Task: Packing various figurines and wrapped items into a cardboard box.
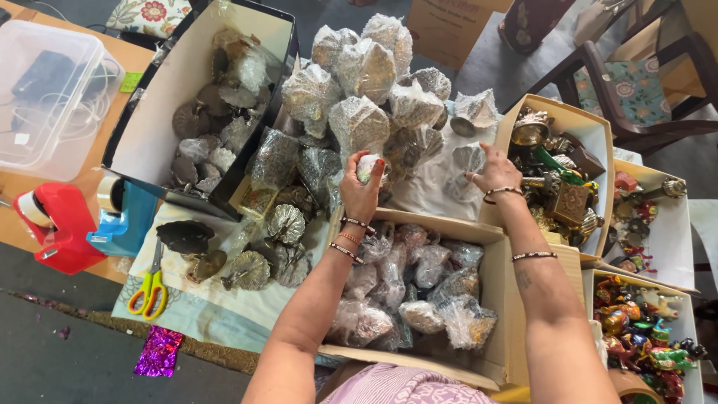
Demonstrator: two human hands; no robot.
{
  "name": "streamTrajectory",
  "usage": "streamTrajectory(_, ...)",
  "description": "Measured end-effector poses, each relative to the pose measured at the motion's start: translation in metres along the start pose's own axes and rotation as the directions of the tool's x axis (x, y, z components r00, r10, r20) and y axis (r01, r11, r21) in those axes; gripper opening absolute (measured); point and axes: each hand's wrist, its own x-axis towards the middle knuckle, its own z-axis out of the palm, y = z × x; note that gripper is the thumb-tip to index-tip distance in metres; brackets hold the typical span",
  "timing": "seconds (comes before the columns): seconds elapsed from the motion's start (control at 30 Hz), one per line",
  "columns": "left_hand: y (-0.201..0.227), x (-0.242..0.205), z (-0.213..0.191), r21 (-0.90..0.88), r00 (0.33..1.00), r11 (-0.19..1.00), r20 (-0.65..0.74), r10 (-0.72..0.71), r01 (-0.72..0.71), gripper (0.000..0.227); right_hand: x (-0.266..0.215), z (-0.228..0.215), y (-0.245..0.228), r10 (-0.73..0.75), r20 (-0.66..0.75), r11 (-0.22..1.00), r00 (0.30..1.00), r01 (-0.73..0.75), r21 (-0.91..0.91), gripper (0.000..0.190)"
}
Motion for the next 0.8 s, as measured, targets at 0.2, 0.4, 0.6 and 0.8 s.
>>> streamTrajectory(0.2,0.005,0.000,0.000,-0.070,0.995,0.993,0.029,-0.097,0.099,0.048,0.024,-0.023,-0.043,-0.156,-0.161,0.981,0.974,0.134,-0.139,0.070)
streamTrajectory(0.4,0.000,0.000,0.001,-0.002,0.998,0.999,0.025,-0.050,0.050,0.046,0.030,-0.061,-0.149,-0.484,-0.473,0.859,0.736,0.503,-0.096,0.071)
streamTrajectory(0.6,0.009,-0.002,-0.003,0.053,0.999,0.998,0.022,-0.032,0.031,0.047,0.074,-0.009,-0.152,-0.508,-0.289,0.861,0.812,0.469,-0.197,0.058)
streamTrajectory(0.8,0.002,0.000,-0.001,0.046,0.999,0.998,0.012,0.042,-0.043,0.048,0.057,-0.034,-0.104,-0.280,-0.694,0.830,0.663,0.530,0.172,0.035)
